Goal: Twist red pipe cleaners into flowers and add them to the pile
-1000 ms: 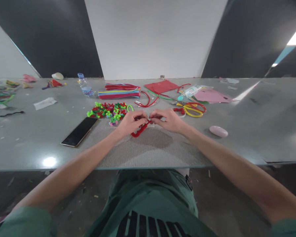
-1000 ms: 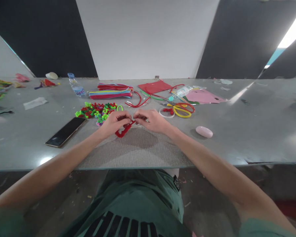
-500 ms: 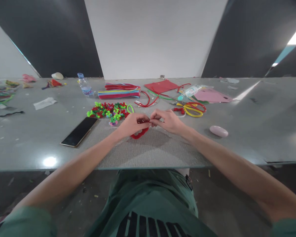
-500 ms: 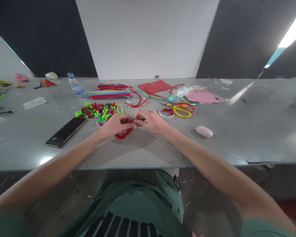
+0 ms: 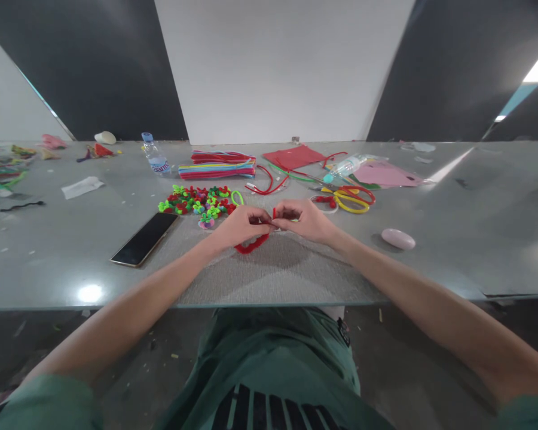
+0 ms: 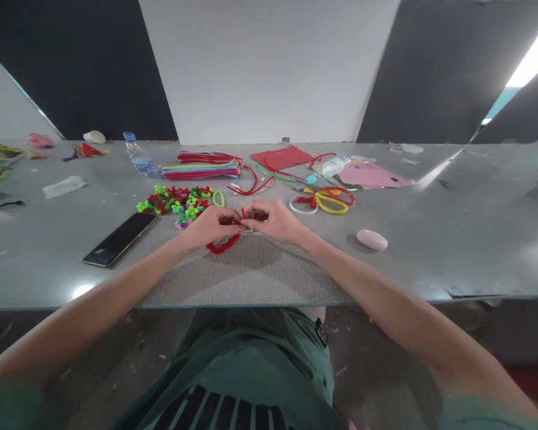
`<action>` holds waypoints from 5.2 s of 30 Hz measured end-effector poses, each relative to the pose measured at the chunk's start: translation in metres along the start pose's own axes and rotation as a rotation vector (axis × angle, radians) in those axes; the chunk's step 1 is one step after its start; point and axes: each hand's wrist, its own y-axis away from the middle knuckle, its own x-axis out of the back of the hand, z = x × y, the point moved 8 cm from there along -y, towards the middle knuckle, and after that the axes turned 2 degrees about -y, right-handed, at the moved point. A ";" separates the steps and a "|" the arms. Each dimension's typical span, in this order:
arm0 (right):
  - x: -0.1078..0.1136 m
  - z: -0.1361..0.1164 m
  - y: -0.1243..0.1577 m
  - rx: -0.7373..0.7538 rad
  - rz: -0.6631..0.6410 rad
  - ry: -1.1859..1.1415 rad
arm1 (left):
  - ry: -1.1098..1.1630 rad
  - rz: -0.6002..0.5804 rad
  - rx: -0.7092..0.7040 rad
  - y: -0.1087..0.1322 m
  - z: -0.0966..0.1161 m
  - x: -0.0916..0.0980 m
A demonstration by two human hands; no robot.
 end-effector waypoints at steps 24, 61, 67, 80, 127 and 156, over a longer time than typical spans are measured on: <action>0.014 0.004 -0.002 0.001 0.162 -0.124 | 0.506 -0.074 0.110 0.002 -0.006 -0.013; 0.084 0.045 0.004 -0.057 0.742 -0.290 | 0.435 -0.150 0.197 0.004 -0.013 -0.018; 0.089 0.047 0.004 -0.039 0.757 -0.250 | 0.418 -0.157 0.184 0.003 -0.014 -0.019; 0.094 0.043 0.011 -0.081 0.776 -0.370 | 0.562 0.098 0.186 0.003 -0.026 -0.001; -0.014 0.012 0.000 -0.115 -0.014 -0.553 | 0.917 -0.006 0.172 0.004 -0.022 -0.016; -0.012 0.017 -0.003 -0.144 0.113 -0.407 | 0.755 0.141 0.151 0.002 -0.028 -0.005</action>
